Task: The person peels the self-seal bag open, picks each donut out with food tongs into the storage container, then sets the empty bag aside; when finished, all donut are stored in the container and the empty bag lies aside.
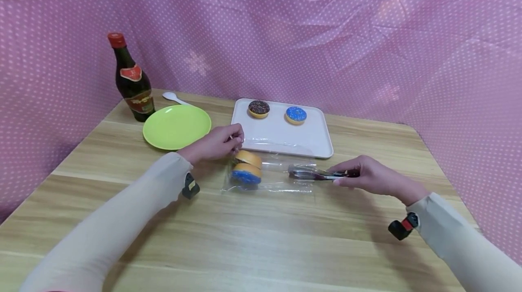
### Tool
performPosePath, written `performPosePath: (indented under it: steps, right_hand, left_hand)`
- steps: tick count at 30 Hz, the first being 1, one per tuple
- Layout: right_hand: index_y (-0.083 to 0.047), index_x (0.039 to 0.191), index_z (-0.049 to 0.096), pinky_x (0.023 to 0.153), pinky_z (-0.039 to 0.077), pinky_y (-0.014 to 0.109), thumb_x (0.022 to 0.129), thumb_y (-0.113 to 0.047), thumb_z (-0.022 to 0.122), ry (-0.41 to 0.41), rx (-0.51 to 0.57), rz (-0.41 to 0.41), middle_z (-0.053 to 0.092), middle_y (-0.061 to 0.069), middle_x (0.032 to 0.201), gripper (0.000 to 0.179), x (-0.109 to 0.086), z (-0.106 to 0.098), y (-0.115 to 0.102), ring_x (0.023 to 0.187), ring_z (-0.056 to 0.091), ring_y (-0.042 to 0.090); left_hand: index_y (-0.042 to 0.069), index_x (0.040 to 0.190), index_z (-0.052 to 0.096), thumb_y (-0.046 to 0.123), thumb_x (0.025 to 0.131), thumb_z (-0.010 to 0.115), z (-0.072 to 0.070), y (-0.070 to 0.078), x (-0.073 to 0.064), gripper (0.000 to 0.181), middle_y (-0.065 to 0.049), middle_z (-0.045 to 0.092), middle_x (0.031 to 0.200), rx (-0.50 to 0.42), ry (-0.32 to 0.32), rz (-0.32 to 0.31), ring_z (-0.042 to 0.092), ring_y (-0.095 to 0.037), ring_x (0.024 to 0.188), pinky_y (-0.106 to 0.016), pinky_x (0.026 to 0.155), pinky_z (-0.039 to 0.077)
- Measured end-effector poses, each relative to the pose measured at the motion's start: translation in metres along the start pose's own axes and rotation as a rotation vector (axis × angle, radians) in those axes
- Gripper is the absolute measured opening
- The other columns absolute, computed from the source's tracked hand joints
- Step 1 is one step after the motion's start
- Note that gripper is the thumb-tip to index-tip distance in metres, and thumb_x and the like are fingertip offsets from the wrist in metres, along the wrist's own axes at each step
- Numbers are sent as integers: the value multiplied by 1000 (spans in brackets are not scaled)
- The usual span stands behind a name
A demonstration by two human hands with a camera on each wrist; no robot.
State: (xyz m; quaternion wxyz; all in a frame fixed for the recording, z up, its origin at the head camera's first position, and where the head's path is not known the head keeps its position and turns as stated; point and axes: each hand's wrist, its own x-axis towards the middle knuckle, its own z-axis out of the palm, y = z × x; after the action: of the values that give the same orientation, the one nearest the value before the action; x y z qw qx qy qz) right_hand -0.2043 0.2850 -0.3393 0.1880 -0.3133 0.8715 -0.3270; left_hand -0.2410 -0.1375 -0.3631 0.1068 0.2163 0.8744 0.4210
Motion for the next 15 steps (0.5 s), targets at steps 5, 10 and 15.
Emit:
performPosePath:
  steps: [5, 10, 15]
  right_hand:
    - [-8, 124, 76, 58, 47, 20, 96, -13, 76, 68, -22, -62, 78, 4, 96, 29, 12, 17, -3, 68, 53, -3]
    - [-11, 118, 78, 67, 52, 20, 96, -15, 76, 69, -59, -139, 78, 2, 104, 22, 24, 29, -11, 79, 59, 0]
    - [-15, 103, 76, 66, 52, 21, 96, -18, 77, 50, -88, -178, 73, -5, 92, 8, 32, 38, -19, 75, 58, 2]
  left_hand:
    - [3, 101, 54, 5, 109, 46, 2, 0, 1, 12, -11, 63, 94, 12, 2, 0, 63, -17, 83, -27, 73, 54]
    - [3, 99, 54, 5, 108, 47, 2, 1, 0, 12, -11, 62, 92, 15, 16, 6, 62, -17, 81, -26, 71, 53]
    - [3, 98, 55, 6, 107, 50, 3, 0, 1, 12, -10, 64, 90, 38, 32, 6, 62, -17, 81, -26, 71, 51]
